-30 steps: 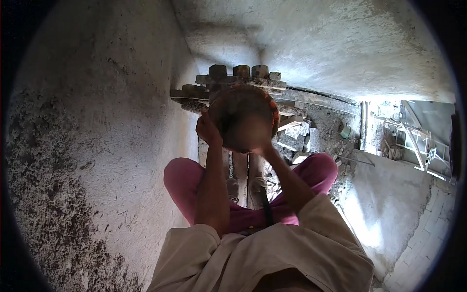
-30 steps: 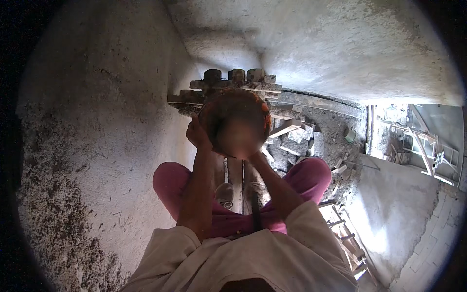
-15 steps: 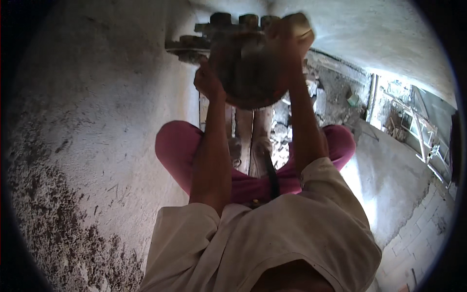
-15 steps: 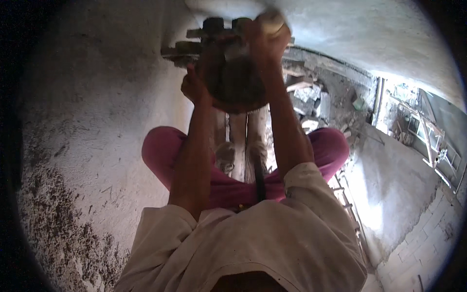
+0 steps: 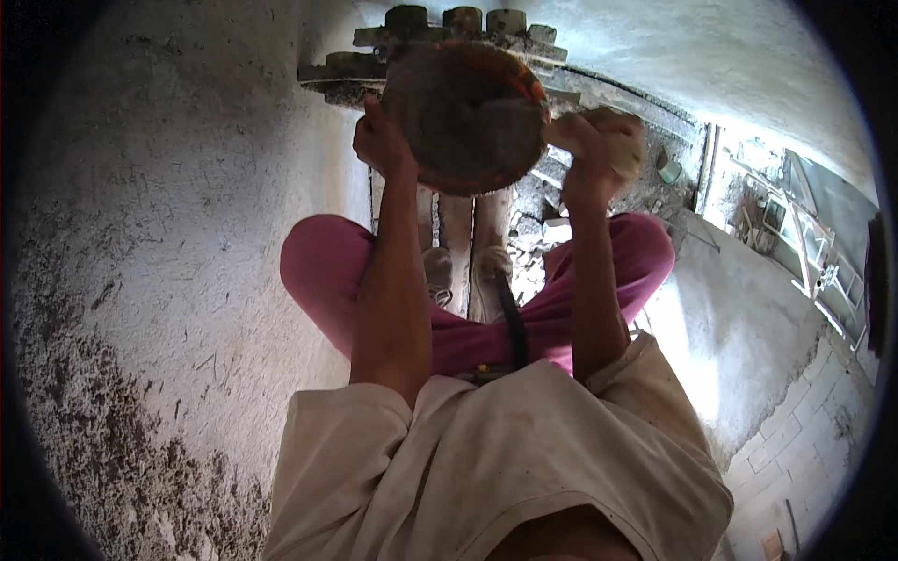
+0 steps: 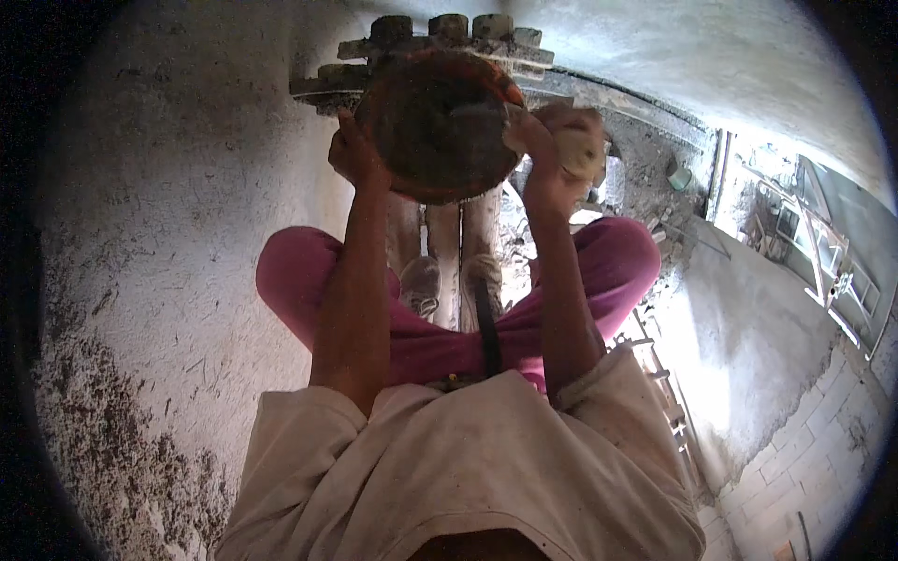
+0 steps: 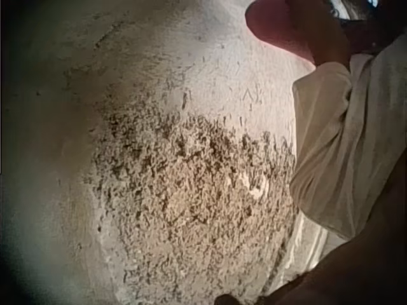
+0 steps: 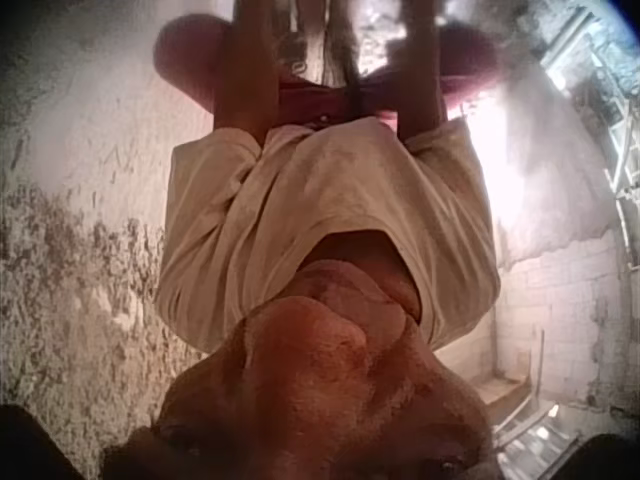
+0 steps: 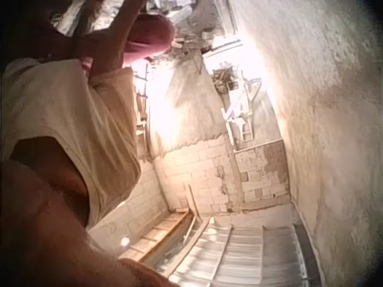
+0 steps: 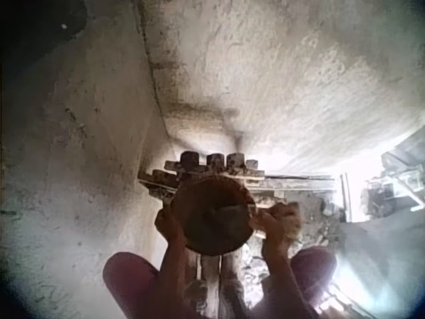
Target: The person applies plaster onto a wall and ceiling using a trowel from a bucket, then pours water into another container and mixes mortar with the trowel.
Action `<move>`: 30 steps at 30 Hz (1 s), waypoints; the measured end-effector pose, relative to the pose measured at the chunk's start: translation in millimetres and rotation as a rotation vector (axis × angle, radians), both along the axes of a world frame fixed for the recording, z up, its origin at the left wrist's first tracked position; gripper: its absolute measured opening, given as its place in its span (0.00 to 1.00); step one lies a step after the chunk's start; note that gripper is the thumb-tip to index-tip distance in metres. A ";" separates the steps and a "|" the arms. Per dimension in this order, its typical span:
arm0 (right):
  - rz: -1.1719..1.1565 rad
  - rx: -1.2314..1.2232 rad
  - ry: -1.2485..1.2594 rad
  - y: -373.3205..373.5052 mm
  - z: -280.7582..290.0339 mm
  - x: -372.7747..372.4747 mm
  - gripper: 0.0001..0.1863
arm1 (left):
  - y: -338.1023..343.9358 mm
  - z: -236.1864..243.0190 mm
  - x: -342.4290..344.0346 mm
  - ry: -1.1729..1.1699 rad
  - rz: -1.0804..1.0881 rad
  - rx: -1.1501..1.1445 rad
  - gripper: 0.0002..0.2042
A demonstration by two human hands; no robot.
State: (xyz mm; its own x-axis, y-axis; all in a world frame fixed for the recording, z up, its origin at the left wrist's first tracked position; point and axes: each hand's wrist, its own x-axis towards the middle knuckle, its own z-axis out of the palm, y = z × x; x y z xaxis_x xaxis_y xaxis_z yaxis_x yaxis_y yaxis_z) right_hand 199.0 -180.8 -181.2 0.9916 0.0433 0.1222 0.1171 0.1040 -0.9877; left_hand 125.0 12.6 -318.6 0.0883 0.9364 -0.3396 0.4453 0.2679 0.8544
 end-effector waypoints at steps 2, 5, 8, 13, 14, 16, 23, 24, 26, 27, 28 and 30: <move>0.058 0.206 0.071 2.0 35.5 -0.6 0.12 | 3.8 -3.6 -2.1 -0.030 -0.008 0.029 0.32; -0.146 -0.120 0.000 1.0 -37.2 7.4 0.11 | -13.3 5.7 8.8 -0.001 -0.037 0.038 0.31; 0.061 -0.046 0.071 44.2 -59.3 54.3 0.09 | -7.5 -6.4 8.9 -0.064 -0.030 0.037 0.31; 0.067 0.153 -0.163 71.3 18.7 75.6 0.08 | -5.5 0.7 -5.4 0.030 -0.026 0.025 0.31; 0.037 0.152 -0.068 71.4 19.4 68.5 0.09 | -2.0 2.9 0.5 0.035 0.002 0.021 0.31; -0.055 0.083 0.007 71.1 -6.7 54.3 0.13 | -4.9 7.0 2.3 0.033 -0.019 0.039 0.32; 0.043 0.079 0.055 14.0 -52.3 -22.3 0.11 | -4.2 -7.0 -13.3 0.001 -0.012 0.025 0.33; 0.011 0.024 0.052 9.9 -41.2 -24.8 0.11 | 4.2 -5.9 -11.4 0.051 -0.012 0.002 0.33; -0.065 0.124 0.081 6.5 -2.5 -23.7 0.09 | 1.8 -5.2 -4.5 -0.012 -0.001 0.023 0.33; -0.051 0.253 0.094 3.8 18.7 -16.8 0.08 | -3.9 -7.3 -3.0 -0.083 0.008 0.027 0.33; 0.041 0.365 0.052 2.3 38.4 -9.4 0.07 | -4.0 -3.3 -6.9 -0.067 0.012 0.027 0.33; 0.039 0.188 0.175 -2.0 39.5 -3.1 0.08 | -3.0 6.7 -1.0 -0.021 -0.007 0.037 0.32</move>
State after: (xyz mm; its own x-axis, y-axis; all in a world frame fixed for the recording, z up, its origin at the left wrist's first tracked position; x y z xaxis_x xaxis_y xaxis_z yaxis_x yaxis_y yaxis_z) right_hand 195.8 -182.8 -141.7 0.9964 0.0742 -0.0419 -0.0617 0.2890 -0.9553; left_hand 124.0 9.7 -311.9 0.1013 0.9476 -0.3031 0.4287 0.2334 0.8728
